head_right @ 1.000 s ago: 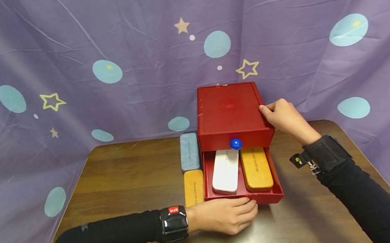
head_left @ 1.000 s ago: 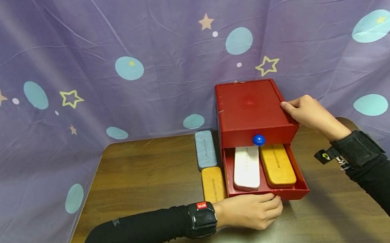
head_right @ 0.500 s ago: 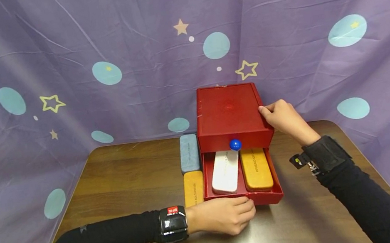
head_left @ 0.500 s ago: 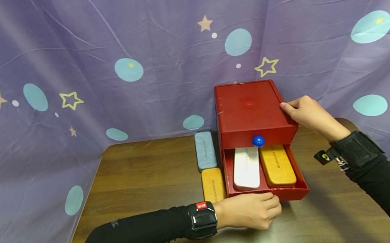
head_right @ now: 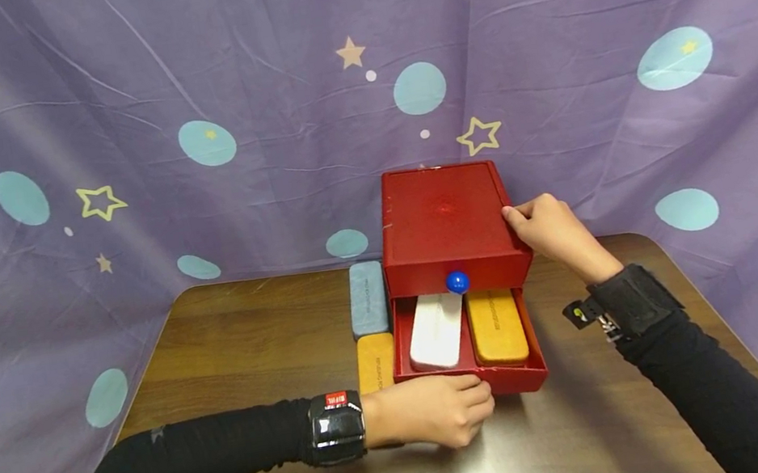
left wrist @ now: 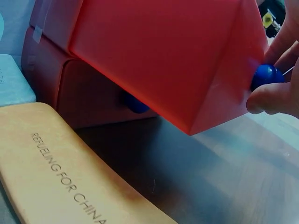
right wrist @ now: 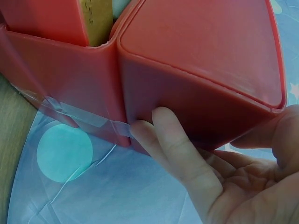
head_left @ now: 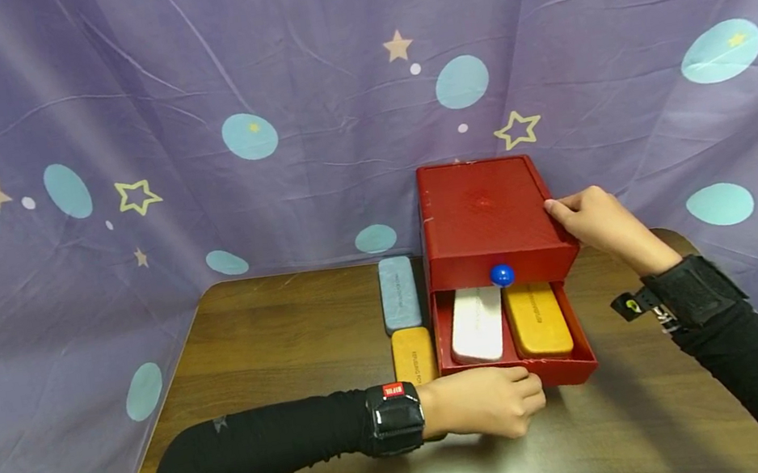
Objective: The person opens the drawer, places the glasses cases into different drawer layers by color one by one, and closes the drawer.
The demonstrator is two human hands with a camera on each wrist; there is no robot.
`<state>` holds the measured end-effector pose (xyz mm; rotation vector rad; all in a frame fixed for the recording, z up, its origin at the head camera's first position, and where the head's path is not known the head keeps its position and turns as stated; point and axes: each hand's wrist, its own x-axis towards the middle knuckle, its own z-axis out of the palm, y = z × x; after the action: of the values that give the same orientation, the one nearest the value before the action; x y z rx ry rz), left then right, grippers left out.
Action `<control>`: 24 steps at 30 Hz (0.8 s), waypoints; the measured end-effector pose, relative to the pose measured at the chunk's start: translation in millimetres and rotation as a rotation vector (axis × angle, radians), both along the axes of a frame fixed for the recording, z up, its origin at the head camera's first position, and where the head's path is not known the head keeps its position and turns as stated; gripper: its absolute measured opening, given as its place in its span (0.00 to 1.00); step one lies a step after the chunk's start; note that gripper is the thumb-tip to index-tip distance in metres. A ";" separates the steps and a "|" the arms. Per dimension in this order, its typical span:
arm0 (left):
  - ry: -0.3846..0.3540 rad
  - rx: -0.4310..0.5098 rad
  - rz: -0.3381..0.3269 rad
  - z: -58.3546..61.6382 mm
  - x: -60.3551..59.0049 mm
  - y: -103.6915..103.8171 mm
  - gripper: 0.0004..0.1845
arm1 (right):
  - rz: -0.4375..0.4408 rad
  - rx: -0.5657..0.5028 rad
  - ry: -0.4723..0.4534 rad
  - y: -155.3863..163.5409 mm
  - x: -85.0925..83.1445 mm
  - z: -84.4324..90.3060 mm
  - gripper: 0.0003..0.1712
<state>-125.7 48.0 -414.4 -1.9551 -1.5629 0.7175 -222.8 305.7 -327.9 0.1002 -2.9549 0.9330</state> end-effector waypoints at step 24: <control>0.004 -0.026 0.146 3.1 -43.1 14.6 0.19 | 0.002 -0.001 0.009 0.6 1.8 0.3 0.28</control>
<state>-168.8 62.6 -411.2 -1.8707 -1.7151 0.8038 -221.0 306.3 -327.6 0.1065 -2.9464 0.9313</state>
